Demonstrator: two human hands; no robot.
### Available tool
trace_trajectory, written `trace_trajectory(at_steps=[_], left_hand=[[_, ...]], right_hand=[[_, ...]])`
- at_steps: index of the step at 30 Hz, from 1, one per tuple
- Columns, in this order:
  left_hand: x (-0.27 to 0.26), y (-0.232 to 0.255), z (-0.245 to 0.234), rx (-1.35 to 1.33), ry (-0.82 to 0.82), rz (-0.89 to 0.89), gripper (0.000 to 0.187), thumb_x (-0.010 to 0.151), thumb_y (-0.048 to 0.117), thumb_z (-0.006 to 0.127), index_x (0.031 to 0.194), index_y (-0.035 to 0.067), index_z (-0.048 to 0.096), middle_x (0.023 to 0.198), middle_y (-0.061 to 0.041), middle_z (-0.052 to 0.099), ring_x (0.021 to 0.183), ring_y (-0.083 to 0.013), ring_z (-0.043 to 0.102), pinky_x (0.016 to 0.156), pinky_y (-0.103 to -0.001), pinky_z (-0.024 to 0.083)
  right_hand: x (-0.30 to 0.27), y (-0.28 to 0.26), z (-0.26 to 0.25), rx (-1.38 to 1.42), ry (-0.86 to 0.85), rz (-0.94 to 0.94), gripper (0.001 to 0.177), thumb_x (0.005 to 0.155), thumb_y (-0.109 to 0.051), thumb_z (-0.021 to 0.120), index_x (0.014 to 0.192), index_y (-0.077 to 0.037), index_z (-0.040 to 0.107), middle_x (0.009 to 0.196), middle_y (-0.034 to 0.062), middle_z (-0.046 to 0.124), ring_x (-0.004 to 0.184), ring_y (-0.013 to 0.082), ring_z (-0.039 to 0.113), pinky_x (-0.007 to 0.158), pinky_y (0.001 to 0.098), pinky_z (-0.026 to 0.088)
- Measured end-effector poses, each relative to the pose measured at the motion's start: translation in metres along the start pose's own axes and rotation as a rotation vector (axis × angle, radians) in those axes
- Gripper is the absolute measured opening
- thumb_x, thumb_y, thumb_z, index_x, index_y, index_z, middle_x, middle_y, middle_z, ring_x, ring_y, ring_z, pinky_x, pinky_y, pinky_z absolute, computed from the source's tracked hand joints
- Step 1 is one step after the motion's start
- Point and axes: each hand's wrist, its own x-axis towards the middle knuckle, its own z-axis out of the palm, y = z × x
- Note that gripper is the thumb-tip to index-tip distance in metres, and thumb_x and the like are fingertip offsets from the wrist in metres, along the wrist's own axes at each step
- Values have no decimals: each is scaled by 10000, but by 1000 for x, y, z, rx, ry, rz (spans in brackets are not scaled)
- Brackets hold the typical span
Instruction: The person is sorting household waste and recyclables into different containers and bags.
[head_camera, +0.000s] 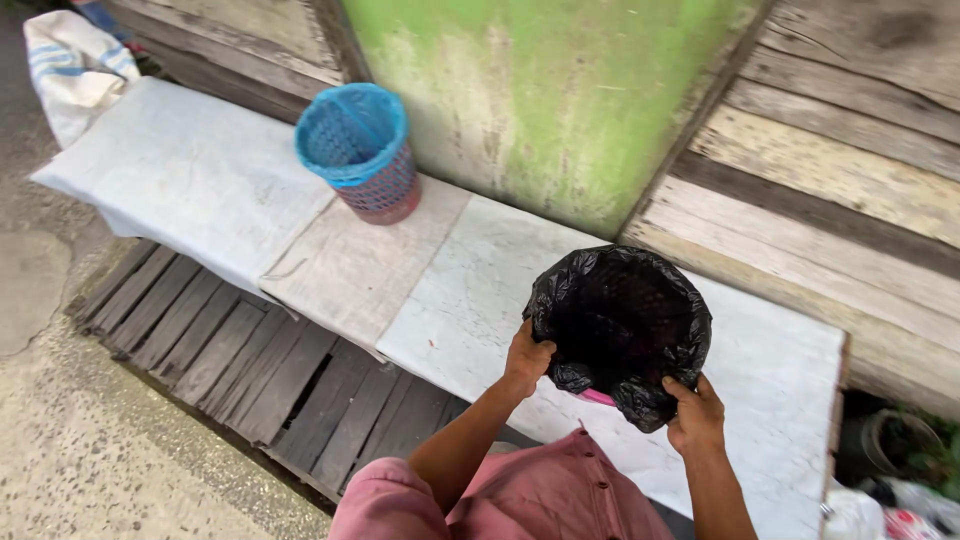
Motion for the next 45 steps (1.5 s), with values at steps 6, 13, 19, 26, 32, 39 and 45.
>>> trace_trajectory(at_steps=[6,13,19,26,32,39,45], left_hand=[[76,33,-84,-195,-47,101,630,816,-70,575,1435,40,532,1210,-108,715,1014,-207,661,864,-318,552],[147,95,-179,-283,48,51,630,827,-85,565,1433,79,515,1159,-104,707,936,-212,674,730,-333,584],[215,127,-234,-311,23,119,621,820,-103,556,1420,56,536,1168,-100,715,954,-221,675,750,-334,586],[274,137,-257,-304,32,206,661,804,-101,556,1446,51,521,1203,-111,711,991,-199,667,852,-316,551],[310,116,-259,-230,4,154,708,850,-89,592,1507,91,401,1337,-65,634,1144,-196,622,984,-289,488],[338,105,-269,-333,-51,270,660,852,-93,560,1493,42,481,1309,-90,650,1135,-218,613,1001,-341,490],[334,84,-273,-295,-9,378,657,967,63,642,1564,71,367,1510,-102,530,1316,-224,525,1108,-346,415]], right_hand=[[32,16,124,-31,-41,23,566,874,97,634,1420,18,506,1273,140,662,1131,258,653,1015,396,552],[86,37,259,-67,-142,42,441,880,90,647,1312,31,578,1214,141,679,1052,267,670,948,407,570],[119,44,353,-157,-141,71,407,896,77,649,1295,22,589,1238,141,677,1087,268,655,977,412,545],[133,32,412,-199,-99,157,419,921,41,636,1331,-25,583,1314,120,650,1148,251,633,1024,398,536],[134,39,424,-388,-79,206,492,965,-19,586,1426,-180,531,1359,35,621,1168,215,609,931,449,543],[143,56,423,-405,-150,117,544,969,-72,598,1479,-217,473,1342,41,640,1118,240,637,915,456,560],[135,53,403,-498,-152,231,670,998,-278,600,1601,-245,312,1557,48,471,1389,271,463,1039,516,501]])
